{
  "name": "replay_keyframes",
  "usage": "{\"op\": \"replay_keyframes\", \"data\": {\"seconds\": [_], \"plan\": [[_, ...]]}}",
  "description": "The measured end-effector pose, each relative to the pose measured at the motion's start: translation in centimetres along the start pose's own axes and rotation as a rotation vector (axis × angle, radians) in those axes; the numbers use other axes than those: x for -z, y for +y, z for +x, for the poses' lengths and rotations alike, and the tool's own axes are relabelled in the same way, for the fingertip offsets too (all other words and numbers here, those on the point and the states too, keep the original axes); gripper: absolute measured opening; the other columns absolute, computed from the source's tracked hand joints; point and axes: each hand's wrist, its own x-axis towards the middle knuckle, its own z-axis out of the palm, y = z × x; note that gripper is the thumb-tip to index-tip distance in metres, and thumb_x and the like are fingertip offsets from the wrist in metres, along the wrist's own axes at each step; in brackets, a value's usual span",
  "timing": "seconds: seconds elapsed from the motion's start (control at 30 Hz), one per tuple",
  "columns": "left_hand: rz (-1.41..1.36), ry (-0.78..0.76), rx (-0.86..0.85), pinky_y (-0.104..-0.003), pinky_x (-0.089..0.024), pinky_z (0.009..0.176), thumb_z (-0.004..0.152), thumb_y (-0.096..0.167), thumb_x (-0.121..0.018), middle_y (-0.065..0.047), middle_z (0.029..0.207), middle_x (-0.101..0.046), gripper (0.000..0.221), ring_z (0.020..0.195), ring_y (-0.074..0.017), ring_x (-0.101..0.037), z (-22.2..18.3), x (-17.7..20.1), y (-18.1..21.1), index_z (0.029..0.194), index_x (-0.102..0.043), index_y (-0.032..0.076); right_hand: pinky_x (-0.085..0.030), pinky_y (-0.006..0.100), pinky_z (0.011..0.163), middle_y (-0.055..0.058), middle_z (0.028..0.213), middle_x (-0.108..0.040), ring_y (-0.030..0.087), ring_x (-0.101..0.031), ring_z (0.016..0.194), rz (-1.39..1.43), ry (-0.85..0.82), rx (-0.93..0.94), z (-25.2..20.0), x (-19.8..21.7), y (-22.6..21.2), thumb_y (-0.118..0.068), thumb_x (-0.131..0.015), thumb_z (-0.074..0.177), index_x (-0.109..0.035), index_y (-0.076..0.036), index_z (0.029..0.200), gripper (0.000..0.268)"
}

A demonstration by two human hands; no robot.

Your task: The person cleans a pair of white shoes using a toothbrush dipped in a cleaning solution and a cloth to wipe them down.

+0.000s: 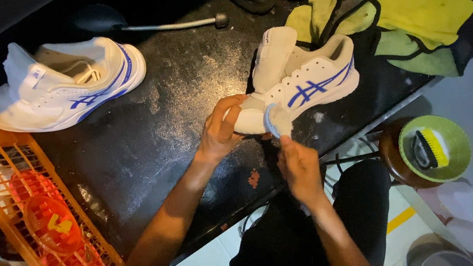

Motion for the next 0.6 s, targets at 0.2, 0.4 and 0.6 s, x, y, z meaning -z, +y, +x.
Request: {"op": "replay_keyframes", "data": {"seconds": [0.2,0.4,0.6], "plan": [[0.009,0.011,-0.034,-0.049,-0.054,0.077,0.069,0.006,-0.079,-0.016,0.1,-0.051,0.053,0.093,-0.0385,-0.061,0.0,-0.1,0.0,0.11,-0.046,0.001,-0.031,0.019,0.027,0.004,0.036,-0.044,0.009,-0.044,0.03,-0.053,0.046,0.035,1.1,1.0,0.1,-0.034,-0.039,0.098,-0.047,-0.011,0.052,0.053],[0.0,0.0,-0.048,-0.05,-0.054,0.076,0.067,-0.001,-0.077,-0.016,0.099,-0.049,0.056,0.094,-0.0384,-0.059,0.5,-0.1,0.4,0.112,-0.044,0.003,-0.025,0.015,0.027,-0.004,0.038,-0.031,0.003,-0.03,0.03,0.128,0.117,-0.038,2.1,0.6,-2.2,-0.04,-0.038,0.099,-0.038,-0.016,0.055,0.051],[0.018,-0.021,-0.052,-0.05,-0.054,0.078,0.067,-0.001,-0.077,-0.017,0.101,-0.049,0.058,0.097,-0.0377,-0.058,-1.1,-0.8,-0.9,0.113,-0.043,0.006,-0.031,0.016,0.028,0.002,0.035,-0.044,0.008,-0.041,0.028,-0.142,0.036,0.053,1.6,2.2,1.1,-0.037,-0.035,0.1,-0.046,-0.014,0.053,0.054]]}}
